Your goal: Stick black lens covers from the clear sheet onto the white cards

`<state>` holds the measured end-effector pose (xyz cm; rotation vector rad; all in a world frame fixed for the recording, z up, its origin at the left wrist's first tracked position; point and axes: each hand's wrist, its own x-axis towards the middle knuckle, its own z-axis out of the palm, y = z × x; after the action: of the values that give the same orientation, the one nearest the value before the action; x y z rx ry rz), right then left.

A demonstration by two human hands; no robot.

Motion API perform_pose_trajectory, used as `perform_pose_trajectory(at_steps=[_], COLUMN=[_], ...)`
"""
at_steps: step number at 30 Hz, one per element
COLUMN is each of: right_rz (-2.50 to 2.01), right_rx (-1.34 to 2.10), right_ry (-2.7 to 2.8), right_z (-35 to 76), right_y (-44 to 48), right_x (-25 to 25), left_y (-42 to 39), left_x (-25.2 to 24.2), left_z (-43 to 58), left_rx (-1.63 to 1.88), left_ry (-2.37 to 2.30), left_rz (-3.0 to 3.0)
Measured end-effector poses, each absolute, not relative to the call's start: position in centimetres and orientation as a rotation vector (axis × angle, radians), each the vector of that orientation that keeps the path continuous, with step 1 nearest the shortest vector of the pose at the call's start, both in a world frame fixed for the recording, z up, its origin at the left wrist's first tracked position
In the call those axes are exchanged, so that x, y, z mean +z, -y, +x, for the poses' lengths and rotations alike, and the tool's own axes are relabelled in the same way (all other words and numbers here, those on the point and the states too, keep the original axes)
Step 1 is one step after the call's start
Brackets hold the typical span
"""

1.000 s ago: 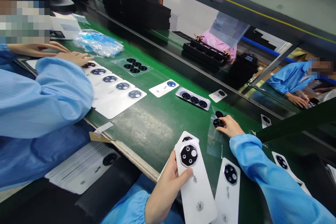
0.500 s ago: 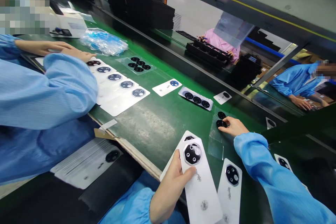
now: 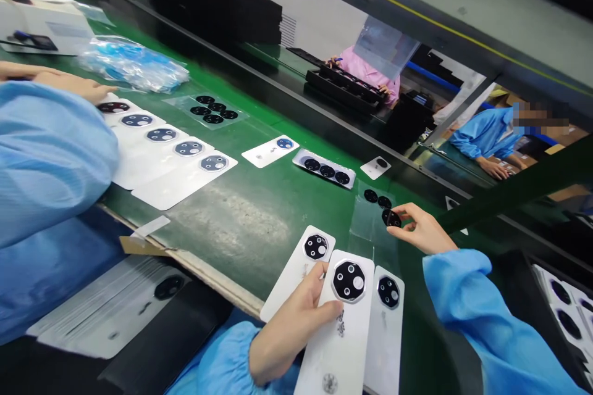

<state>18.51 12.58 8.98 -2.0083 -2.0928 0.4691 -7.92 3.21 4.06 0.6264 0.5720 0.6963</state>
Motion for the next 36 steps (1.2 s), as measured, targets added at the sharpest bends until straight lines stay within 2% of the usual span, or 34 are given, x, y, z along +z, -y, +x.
perform_pose_trajectory(at_steps=[6, 13, 36], right_rz=[-1.847, -1.852, -1.753], right_rx=[0.531, 0.495, 0.227], right_ry=[2.1, 1.973, 2.081], right_z=[17.8, 16.9, 16.2], right_y=[-4.6, 1.3, 3.4], right_x=[10.7, 9.2, 8.1], left_y=[-3.3, -3.1, -2.6], left_x=[4.1, 5.4, 4.7], left_z=[-7.2, -6.5, -6.3], left_rx=[0.645, 0.613, 0.664], left_ry=[-0.619, -0.628, -0.658], left_rz=[0.723, 0.703, 0.83])
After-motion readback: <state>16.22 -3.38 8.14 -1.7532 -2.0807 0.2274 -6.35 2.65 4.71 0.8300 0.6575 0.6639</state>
